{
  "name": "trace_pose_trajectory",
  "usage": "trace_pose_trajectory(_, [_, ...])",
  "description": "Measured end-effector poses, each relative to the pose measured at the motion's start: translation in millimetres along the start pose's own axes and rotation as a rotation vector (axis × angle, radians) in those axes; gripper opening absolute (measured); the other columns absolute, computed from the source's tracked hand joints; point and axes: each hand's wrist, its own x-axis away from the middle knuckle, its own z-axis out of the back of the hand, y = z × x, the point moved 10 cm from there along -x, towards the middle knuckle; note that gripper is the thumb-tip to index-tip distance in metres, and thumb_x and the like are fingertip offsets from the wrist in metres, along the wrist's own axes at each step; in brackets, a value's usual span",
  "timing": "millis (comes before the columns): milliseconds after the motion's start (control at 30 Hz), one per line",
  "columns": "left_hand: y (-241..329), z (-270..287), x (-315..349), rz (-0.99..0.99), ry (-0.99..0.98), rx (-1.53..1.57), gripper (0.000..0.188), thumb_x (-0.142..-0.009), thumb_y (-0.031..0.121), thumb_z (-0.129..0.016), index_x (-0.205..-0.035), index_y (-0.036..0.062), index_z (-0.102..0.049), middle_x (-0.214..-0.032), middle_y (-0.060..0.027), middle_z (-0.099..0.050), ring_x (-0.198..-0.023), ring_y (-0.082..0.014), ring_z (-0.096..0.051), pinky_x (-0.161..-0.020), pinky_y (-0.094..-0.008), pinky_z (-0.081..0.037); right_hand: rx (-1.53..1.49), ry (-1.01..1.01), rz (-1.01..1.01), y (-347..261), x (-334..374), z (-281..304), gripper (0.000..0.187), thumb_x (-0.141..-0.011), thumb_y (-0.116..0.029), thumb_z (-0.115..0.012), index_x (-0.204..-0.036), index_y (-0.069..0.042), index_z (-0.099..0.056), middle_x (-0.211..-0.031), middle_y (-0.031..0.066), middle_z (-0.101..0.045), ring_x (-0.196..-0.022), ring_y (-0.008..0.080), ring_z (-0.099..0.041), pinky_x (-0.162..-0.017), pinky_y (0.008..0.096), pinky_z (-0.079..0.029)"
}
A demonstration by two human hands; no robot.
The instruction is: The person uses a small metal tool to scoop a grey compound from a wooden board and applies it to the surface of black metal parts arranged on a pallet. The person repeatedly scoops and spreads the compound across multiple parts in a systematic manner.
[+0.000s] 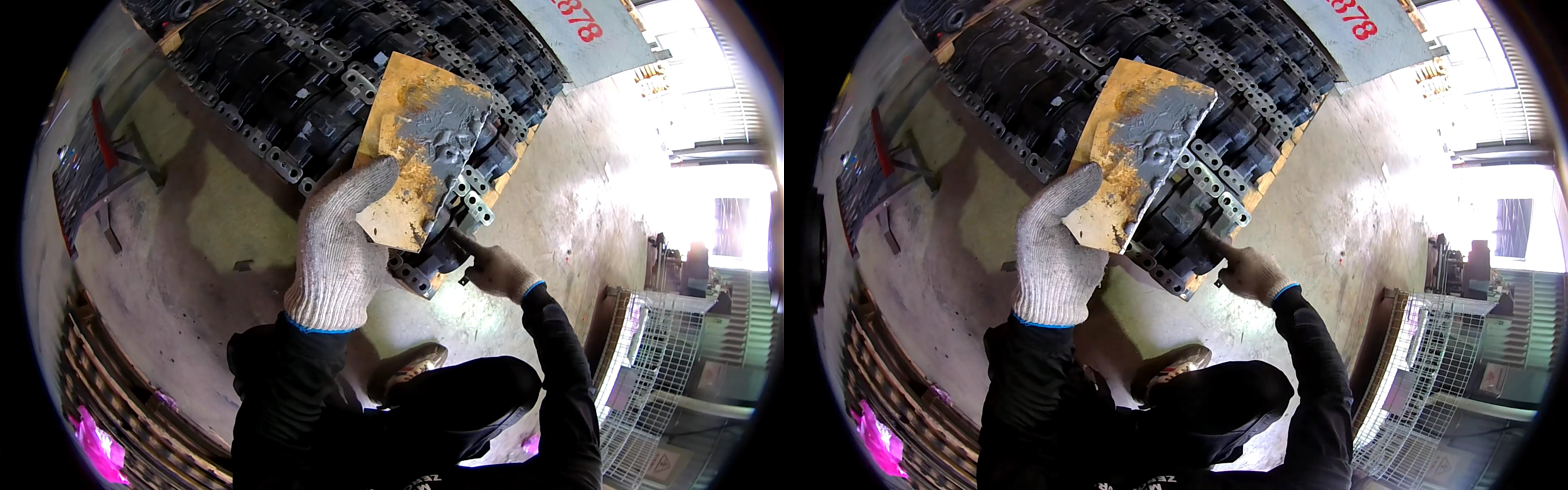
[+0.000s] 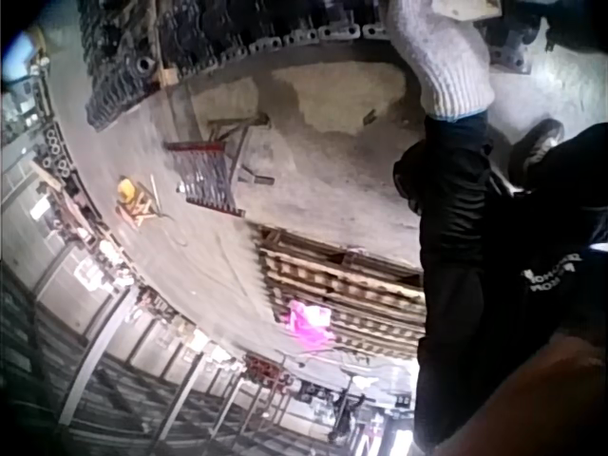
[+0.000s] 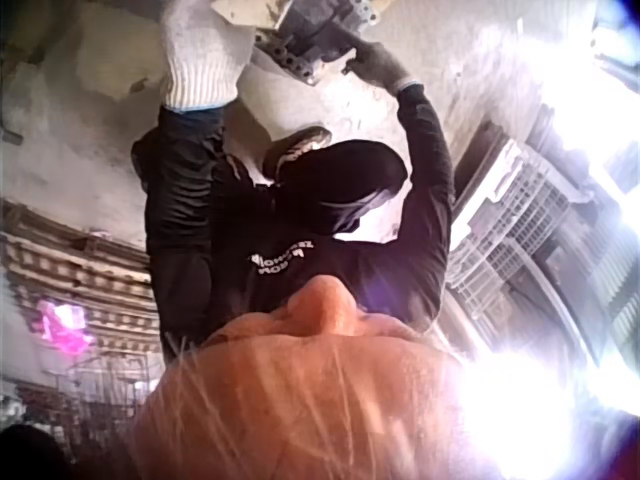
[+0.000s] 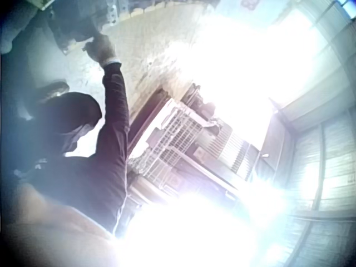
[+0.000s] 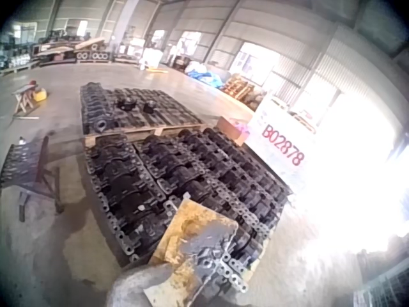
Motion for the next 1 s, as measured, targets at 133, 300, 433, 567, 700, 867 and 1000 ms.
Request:
trace_pose_trajectory(133, [2.3,-3.8,1.6,-0.008,-0.019,0.015,0.042,-0.094,0.015,-0.066,-0.130,-0.0064,-0.060,-0.126,-0.0180,-0.066,-0.116,-0.0286,-0.065,-0.101,-0.0413,-0.052,-0.068,0.012,-0.056,11.1,-7.2,12.6,0.087,-0.084,-0.011,-0.058,-0.162,-0.034,-0.029,-0.078,0.0220,-0.067,-0.078,0.0392,-0.070,-0.077,0.0508,-0.055])
trace_pose_trajectory(300, [6.5,-3.2,-0.7,-0.050,-0.035,0.055,0.043,-0.094,0.014,-0.066,-0.131,-0.0072,-0.059,-0.127,-0.0190,-0.066,-0.117,-0.0293,-0.065,-0.102,-0.0412,-0.052,-0.122,-0.005,-0.072,3.4,0.9,14.4,0.088,-0.084,-0.010,-0.058,-0.163,-0.035,-0.027,-0.075,0.0205,-0.066,-0.076,0.0361,-0.070,-0.078,0.0475,-0.055])
trace_pose_trajectory(433, [8.0,1.7,1.2,-0.059,0.031,0.022,0.042,-0.094,0.013,-0.066,-0.130,-0.0075,-0.059,-0.127,-0.0196,-0.065,-0.117,-0.0297,-0.065,-0.103,-0.0412,-0.052,-0.104,-0.004,-0.066,5.1,5.1,9.8,0.088,-0.085,-0.011,-0.059,-0.163,-0.034,-0.027,-0.072,0.0190,-0.064,-0.070,0.0329,-0.067,-0.077,0.0447,-0.054])
trace_pose_trajectory(567, [21.7,6.5,-1.6,-0.157,0.057,0.063,0.041,-0.095,0.013,-0.066,-0.129,-0.0073,-0.059,-0.125,-0.0188,-0.066,-0.116,-0.0292,-0.065,-0.102,-0.0414,-0.051,-0.374,0.031,-0.148,28.9,26.8,22.3,0.081,-0.089,-0.008,-0.061,-0.163,-0.019,-0.031,-0.077,0.0103,-0.071,-0.064,0.0149,-0.058,-0.065,0.0332,-0.051])
trace_pose_trajectory(700, [53.5,12.2,7.9,-0.322,0.056,0.010,0.039,-0.096,0.014,-0.066,-0.128,-0.0073,-0.060,-0.124,-0.0172,-0.066,-0.118,-0.0284,-0.064,-0.102,-0.0412,-0.051,-0.842,0.174,-0.120,26.5,64.3,37.7,0.069,-0.096,-0.003,-0.057,-0.159,0.001,-0.031,-0.093,0.0106,-0.077,-0.066,0.0056,-0.057,-0.058,0.0227,-0.048])
trace_pose_trajectory(867, [93.7,18.4,17.6,-0.557,0.053,-0.049,0.039,-0.097,0.012,-0.065,-0.130,-0.0083,-0.059,-0.124,-0.0176,-0.066,-0.116,-0.0282,-0.065,-0.100,-0.0412,-0.051,-1.228,0.631,-0.073,72.0,107.0,46.5,0.062,-0.103,-0.023,-0.062,-0.154,0.004,-0.040,-0.092,0.0128,-0.072,-0.067,0.0126,-0.061,-0.059,0.0252,-0.049])
trace_pose_trajectory(1000, [113.4,22.5,27.2,-0.648,0.052,-0.047,0.041,-0.096,0.009,-0.066,-0.132,-0.0097,-0.057,-0.125,-0.0178,-0.066,-0.116,-0.0284,-0.065,-0.102,-0.0419,-0.051,-1.200,0.655,-0.184,91.0,104.9,37.0,0.043,-0.103,-0.020,-0.063,-0.138,0.004,-0.058,-0.100,0.0144,-0.074,-0.073,0.0161,-0.066,-0.066,0.0275,-0.053])
